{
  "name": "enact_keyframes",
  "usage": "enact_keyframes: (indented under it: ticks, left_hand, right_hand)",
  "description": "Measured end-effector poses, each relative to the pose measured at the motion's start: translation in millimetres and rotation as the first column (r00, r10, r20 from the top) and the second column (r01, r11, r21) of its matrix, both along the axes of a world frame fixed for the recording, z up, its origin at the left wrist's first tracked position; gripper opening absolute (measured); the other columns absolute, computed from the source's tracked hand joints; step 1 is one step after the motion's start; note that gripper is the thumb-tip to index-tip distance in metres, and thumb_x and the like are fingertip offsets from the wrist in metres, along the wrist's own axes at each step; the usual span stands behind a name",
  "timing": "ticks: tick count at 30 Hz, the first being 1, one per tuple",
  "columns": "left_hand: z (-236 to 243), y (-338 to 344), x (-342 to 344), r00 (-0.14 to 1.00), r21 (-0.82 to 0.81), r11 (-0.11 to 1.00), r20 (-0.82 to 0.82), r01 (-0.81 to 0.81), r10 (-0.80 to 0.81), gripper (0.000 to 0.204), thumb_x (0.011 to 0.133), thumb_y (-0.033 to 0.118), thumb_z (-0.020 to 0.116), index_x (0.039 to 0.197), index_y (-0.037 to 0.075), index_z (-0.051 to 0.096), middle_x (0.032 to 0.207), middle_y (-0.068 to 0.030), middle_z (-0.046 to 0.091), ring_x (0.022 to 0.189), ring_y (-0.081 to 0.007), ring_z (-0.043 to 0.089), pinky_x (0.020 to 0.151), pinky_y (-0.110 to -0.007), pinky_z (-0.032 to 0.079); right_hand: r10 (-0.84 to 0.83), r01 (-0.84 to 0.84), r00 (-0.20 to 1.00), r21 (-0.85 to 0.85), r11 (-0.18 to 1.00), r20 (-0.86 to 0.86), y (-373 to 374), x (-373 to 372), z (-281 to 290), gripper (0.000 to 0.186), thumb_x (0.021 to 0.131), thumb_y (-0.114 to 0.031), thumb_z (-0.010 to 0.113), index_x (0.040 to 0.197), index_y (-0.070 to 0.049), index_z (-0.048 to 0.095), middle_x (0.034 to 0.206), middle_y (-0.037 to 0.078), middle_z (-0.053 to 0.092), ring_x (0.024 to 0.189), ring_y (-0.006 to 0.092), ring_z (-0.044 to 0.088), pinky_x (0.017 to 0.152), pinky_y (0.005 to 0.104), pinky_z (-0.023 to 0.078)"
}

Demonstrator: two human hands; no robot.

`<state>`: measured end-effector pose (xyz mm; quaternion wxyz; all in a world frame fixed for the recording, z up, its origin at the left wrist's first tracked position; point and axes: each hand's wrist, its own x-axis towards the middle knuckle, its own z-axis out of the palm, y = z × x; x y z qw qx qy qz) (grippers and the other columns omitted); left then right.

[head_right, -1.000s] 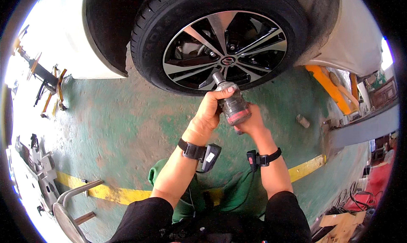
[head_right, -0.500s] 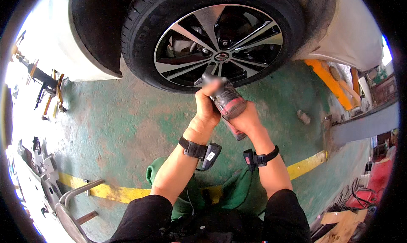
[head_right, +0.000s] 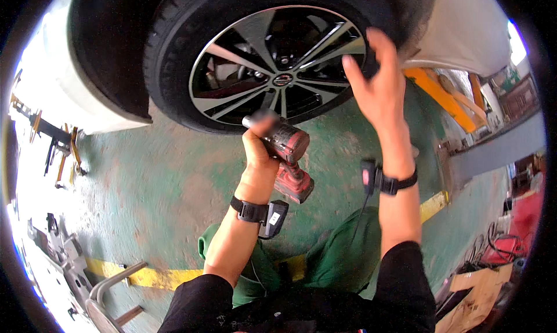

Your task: The person uses a power tool to remove a lug nut from a car wheel, then walks to the other side of the car, removes the remaining lug nuts by hand, and pulls the brake rotor towards them.

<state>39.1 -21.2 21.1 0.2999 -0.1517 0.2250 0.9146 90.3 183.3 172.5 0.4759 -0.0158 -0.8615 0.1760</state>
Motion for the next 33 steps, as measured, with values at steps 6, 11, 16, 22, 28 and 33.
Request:
enact_keyframes:
  ticks: [6,11,16,22,28,33]
  left_hand:
    - [0.2,20.2,1.2,0.999,-0.008,0.999,-0.034,0.042,-0.042,0.028,0.079,0.021,0.065,0.1,0.004,0.065,0.091,-0.0092,0.068,0.08,-0.0255,0.066,0.076,-0.04,0.057]
    - [-2.4,28.4,4.9,0.994,-0.031,0.995,-0.055,0.096,-0.097,0.031,0.078,0.019,0.063,0.104,0.002,0.065,0.094,-0.0119,0.068,0.082,-0.0269,0.066,0.078,-0.039,0.057]
    - [-7.9,33.7,10.7,0.979,-0.029,0.983,-0.085,0.182,-0.183,0.033,0.077,0.017,0.064,0.105,0.001,0.065,0.097,-0.0137,0.068,0.087,-0.0272,0.067,0.083,-0.039,0.056]
    - [-11.1,46.1,18.1,0.971,-0.03,0.971,-0.015,0.237,-0.237,0.029,0.079,0.02,0.067,0.1,0.0,0.065,0.09,-0.0114,0.069,0.079,-0.0261,0.066,0.078,-0.038,0.056]
    - [-14.6,43.1,19.1,0.966,-0.067,0.964,-0.01,0.257,-0.258,0.026,0.081,0.022,0.068,0.095,0.001,0.065,0.085,-0.0107,0.068,0.072,-0.0247,0.065,0.07,-0.037,0.056]
    - [-25.3,54.8,22.5,0.954,-0.061,0.953,-0.017,0.297,-0.298,0.026,0.082,0.022,0.068,0.096,0.0,0.066,0.085,-0.0112,0.068,0.071,-0.0256,0.066,0.07,-0.038,0.057]
  right_hand:
    - [-0.093,0.043,0.992,0.458,0.888,0.087,-15.4,-56.6,112.0,0.102,0.08,-0.044,0.082,0.154,0.001,0.029,0.156,0.026,0.033,0.147,0.042,0.03,0.122,0.0477,0.028]
    - [-0.123,0.062,0.989,0.523,0.85,0.082,-7.0,-91.2,105.2,0.109,0.076,-0.055,0.082,0.153,0.001,0.029,0.154,0.026,0.035,0.145,0.0429,0.032,0.12,0.0504,0.028]
    - [-0.043,0.097,0.994,0.628,0.772,-0.101,6.2,-101.2,98.8,0.112,0.074,-0.067,0.078,0.151,-0.001,0.032,0.146,0.025,0.042,0.136,0.044,0.04,0.115,0.0517,0.033]
    - [-0.013,0.126,0.983,0.624,0.771,-0.183,34.4,-101.4,83.1,0.103,0.077,-0.062,0.078,0.148,0.0,0.037,0.144,0.026,0.044,0.133,0.0459,0.042,0.112,0.0516,0.034]
    - [0.048,-0.01,0.998,0.586,0.81,-0.048,5.0,-102.6,104.2,0.1,0.074,-0.046,0.085,0.147,0.002,0.037,0.142,0.027,0.044,0.132,0.0471,0.043,0.112,0.0501,0.036]
    - [-0.068,0.044,0.997,0.548,0.836,0.024,-9.3,-100.1,112.4,0.105,0.074,-0.054,0.085,0.147,0.002,0.034,0.144,0.026,0.04,0.134,0.0469,0.04,0.113,0.0504,0.037]
